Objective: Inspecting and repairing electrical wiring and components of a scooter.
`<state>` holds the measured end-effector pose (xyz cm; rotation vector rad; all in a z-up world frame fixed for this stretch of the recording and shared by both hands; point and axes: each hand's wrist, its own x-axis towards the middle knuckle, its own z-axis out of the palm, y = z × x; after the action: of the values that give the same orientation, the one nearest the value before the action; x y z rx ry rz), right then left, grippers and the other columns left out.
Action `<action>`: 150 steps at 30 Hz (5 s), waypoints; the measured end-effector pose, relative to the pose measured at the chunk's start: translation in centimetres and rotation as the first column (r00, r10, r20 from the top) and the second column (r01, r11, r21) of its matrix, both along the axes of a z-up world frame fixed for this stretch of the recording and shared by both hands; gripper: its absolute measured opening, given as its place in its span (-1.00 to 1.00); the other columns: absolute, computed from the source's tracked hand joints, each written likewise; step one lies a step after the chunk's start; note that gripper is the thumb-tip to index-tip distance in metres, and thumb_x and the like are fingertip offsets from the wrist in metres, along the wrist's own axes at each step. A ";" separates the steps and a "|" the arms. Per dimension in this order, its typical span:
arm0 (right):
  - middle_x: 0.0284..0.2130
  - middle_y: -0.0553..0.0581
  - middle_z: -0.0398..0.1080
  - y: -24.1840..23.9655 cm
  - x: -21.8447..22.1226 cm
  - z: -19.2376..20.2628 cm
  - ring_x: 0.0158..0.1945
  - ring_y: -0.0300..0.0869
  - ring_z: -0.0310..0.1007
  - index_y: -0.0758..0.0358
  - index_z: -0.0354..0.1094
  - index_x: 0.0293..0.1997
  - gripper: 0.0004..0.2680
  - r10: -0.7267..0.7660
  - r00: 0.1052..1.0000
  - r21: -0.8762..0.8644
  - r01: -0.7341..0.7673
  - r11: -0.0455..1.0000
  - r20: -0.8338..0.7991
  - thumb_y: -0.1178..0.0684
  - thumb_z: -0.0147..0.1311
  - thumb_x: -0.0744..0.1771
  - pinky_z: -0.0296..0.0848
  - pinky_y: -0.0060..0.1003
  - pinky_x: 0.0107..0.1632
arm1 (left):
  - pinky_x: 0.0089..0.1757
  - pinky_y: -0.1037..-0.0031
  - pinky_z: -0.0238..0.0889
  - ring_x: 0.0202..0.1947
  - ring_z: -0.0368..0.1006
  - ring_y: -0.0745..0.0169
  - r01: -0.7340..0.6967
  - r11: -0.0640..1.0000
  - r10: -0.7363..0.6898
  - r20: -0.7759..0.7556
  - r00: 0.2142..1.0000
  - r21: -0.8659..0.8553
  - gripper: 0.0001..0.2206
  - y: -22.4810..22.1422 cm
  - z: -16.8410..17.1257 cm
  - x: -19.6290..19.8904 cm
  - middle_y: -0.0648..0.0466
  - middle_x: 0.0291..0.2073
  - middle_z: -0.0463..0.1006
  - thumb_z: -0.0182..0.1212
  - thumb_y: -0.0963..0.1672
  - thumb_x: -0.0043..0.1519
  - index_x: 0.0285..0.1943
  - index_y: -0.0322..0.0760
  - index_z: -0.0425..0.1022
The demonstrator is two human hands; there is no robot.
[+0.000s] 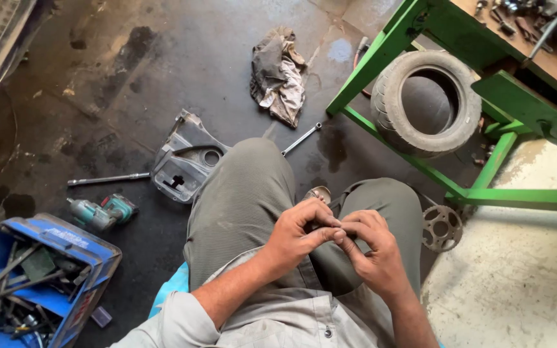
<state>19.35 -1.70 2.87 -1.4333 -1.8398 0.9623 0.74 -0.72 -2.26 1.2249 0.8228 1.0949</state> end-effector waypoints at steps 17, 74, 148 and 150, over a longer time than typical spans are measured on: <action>-0.26 0.09 0.44 -1.3 1.9 -4.3 -0.15 -0.20 0.39 0.32 0.46 -0.12 -0.93 -0.178 0.878 -0.287 0.049 0.957 -0.444 0.21 0.14 0.35 0.37 -0.33 -0.03 | -0.07 0.61 0.28 -0.10 0.39 0.42 0.077 0.997 -0.078 0.067 0.995 0.017 -0.87 0.8 1.0 0.5 0.14 -0.17 0.47 0.30 -0.18 0.29 -0.06 -0.36 0.57; -0.05 0.12 0.37 -0.7 0.6 -3.3 -0.01 -0.26 0.42 0.34 0.33 -0.06 -0.87 -0.091 0.918 -0.115 0.050 0.992 -0.385 0.34 0.13 0.34 0.48 -0.41 0.03 | -0.21 0.65 0.25 -0.31 0.27 0.56 -0.068 0.974 0.067 -0.013 0.998 -0.216 -0.80 0.5 -2.5 1.1 0.27 -0.37 0.40 0.38 -0.11 0.29 -0.22 -0.26 0.41; -0.14 0.11 0.35 -2.5 -1.0 -4.4 -0.11 -0.25 0.38 0.32 0.31 -0.11 -0.93 -0.140 0.919 -0.086 0.116 0.990 -0.368 0.27 0.08 0.36 0.42 -0.38 -0.03 | -0.36 0.69 0.18 -0.37 0.24 0.60 0.212 0.878 -0.057 0.346 0.937 -0.430 -0.88 0.0 -3.3 0.9 0.14 -0.10 0.45 0.17 -0.24 0.35 0.03 -0.32 0.37; -0.15 0.10 0.35 -2.3 -1.0 -4.4 -0.12 -0.25 0.38 0.32 0.32 -0.12 -0.93 -0.138 0.922 -0.088 0.114 0.990 -0.363 0.27 0.08 0.36 0.43 -0.38 -0.04 | -0.33 0.67 0.21 -0.30 0.28 0.57 0.202 0.896 -0.029 0.401 0.916 -0.396 -0.87 -0.2 -3.3 1.2 0.11 -0.03 0.46 0.16 -0.25 0.36 0.01 -0.33 0.33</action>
<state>18.35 -4.05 -1.53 -1.2866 -1.4365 1.1461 1.98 -0.90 -5.59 0.6460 0.6286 0.9474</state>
